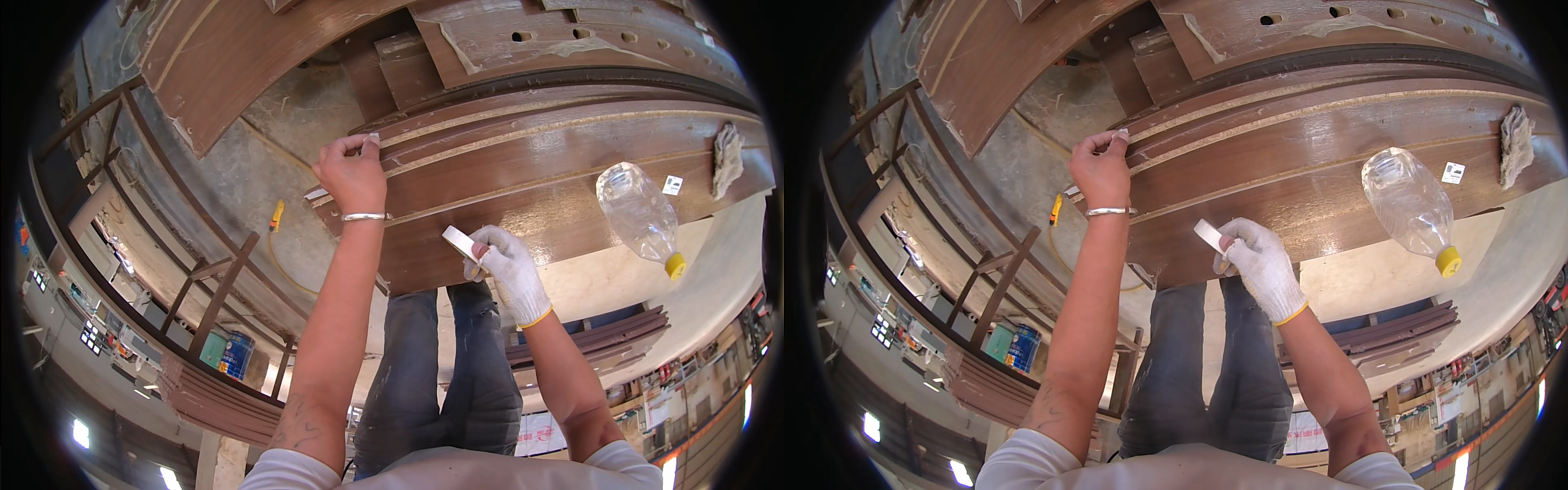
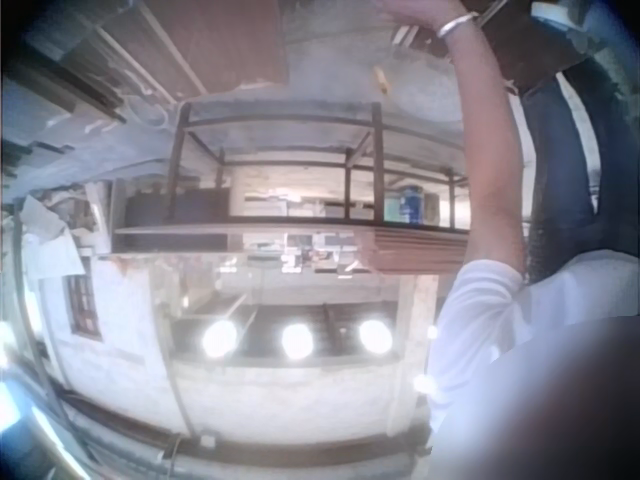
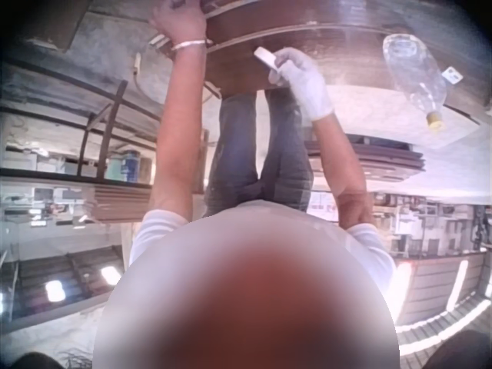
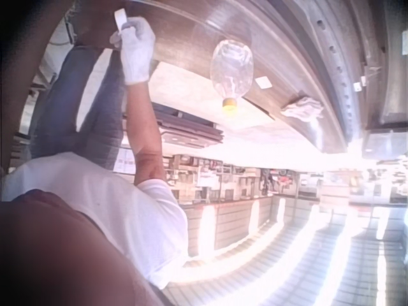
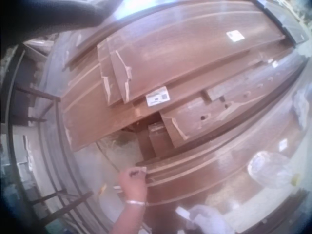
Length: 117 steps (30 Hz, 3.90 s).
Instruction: The person wipes brown wooden panels with a cloth, applies masking tape to edges, and stacks the panels. The person uses a plastic bottle to wet the cloth and repeatedly wipes and tapes the panels in a workshop setting.
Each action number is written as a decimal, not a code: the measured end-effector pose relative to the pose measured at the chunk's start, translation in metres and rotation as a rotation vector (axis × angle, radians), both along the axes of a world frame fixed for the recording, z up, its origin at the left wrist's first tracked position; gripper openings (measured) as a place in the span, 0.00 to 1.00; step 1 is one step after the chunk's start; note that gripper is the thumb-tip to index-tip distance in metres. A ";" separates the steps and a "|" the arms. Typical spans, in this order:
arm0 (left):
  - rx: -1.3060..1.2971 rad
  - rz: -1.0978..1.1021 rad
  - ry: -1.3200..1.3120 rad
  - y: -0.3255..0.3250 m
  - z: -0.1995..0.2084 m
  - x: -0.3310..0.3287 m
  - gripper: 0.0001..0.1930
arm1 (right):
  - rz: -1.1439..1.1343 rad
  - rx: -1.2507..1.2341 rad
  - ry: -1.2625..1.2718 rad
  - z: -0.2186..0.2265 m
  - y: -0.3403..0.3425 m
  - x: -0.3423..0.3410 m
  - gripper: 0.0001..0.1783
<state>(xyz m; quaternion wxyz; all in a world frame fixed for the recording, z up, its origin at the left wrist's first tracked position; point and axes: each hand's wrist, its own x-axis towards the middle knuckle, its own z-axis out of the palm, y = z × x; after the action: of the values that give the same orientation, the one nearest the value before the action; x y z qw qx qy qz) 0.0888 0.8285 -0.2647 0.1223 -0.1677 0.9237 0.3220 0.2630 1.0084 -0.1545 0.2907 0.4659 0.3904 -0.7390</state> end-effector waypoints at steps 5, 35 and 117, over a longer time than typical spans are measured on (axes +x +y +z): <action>0.118 0.103 -0.131 -0.008 -0.003 -0.012 0.09 | 0.017 0.008 -0.010 0.001 0.002 -0.001 0.10; 0.247 0.237 -0.148 -0.060 -0.012 -0.051 0.15 | 0.008 -0.005 0.000 -0.001 0.010 0.004 0.11; 0.342 -0.527 0.062 0.061 0.054 0.033 0.02 | -0.175 -0.103 0.164 -0.061 0.030 0.043 0.18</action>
<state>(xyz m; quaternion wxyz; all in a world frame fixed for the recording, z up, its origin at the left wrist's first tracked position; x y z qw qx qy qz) 0.1214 0.8894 -0.2107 0.1999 0.1103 0.8710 0.4349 0.3060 1.0385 -0.2154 0.2158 0.4206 0.3324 -0.8161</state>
